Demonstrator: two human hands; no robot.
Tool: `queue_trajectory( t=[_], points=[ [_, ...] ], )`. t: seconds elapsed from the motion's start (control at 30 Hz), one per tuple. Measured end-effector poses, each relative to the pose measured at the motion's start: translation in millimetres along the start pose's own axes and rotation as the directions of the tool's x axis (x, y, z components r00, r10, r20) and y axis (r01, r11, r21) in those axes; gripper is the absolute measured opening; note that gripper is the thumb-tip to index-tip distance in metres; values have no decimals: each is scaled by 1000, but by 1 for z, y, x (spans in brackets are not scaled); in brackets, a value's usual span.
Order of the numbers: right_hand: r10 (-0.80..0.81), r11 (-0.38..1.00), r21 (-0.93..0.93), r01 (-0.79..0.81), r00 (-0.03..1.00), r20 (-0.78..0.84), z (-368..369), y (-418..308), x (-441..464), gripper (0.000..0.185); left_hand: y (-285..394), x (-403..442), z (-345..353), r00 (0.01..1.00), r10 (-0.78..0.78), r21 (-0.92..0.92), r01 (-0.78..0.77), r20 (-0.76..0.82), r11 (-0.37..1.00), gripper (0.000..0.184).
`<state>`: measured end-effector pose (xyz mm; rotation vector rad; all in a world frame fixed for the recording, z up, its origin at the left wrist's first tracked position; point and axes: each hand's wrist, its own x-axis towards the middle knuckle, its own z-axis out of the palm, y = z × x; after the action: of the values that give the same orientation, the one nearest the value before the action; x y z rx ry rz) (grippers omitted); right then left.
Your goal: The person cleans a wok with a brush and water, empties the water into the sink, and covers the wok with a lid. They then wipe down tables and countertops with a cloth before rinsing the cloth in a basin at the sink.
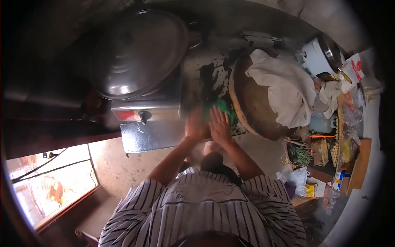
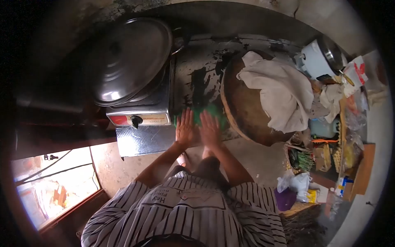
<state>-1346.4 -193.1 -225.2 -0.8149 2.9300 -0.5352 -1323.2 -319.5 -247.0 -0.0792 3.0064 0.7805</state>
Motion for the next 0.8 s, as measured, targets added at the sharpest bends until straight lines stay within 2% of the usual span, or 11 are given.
queue_trajectory(
  t=[0.13,0.2,0.27,0.3,0.33,0.4,0.43,0.5,0.63,0.7,0.8],
  points=[
    [-32,999,4,32,991,-129,1,30,50,49,22,56,-10,992,-89,31,92,-90,995,63],
    [9,1000,25,-6,996,-92,8,33,69,49,23,74,-13,988,-157,85,156,-4,984,65],
    [128,991,61,-121,984,-122,16,33,87,50,10,90,-3,993,-65,-27,63,-103,998,67],
    [131,986,126,-109,976,-176,16,31,97,51,-1,102,4,996,-71,-149,61,-59,987,68],
    [128,985,137,-105,977,-172,10,30,108,51,-9,115,8,995,-79,-139,70,-57,988,68],
    [-21,990,-142,-9,979,-203,-1,31,131,51,-21,140,13,965,126,-248,-184,-231,951,71],
    [19,997,83,9,942,-335,15,38,147,48,-22,152,12,965,119,-241,-176,-232,955,71],
    [75,986,165,-17,931,-357,39,52,183,47,-23,177,10,959,127,238,-65,-254,969,72],
    [107,976,213,-37,939,-326,41,67,226,45,-41,217,10,932,200,152,-160,-301,975,72],
    [70,986,166,4,899,-433,52,77,251,38,-28,241,-8,993,-46,58,53,-112,997,72],
    [-19,999,32,33,939,-342,55,97,288,38,-25,263,-17,984,-115,68,125,-134,990,70]
  ],
)
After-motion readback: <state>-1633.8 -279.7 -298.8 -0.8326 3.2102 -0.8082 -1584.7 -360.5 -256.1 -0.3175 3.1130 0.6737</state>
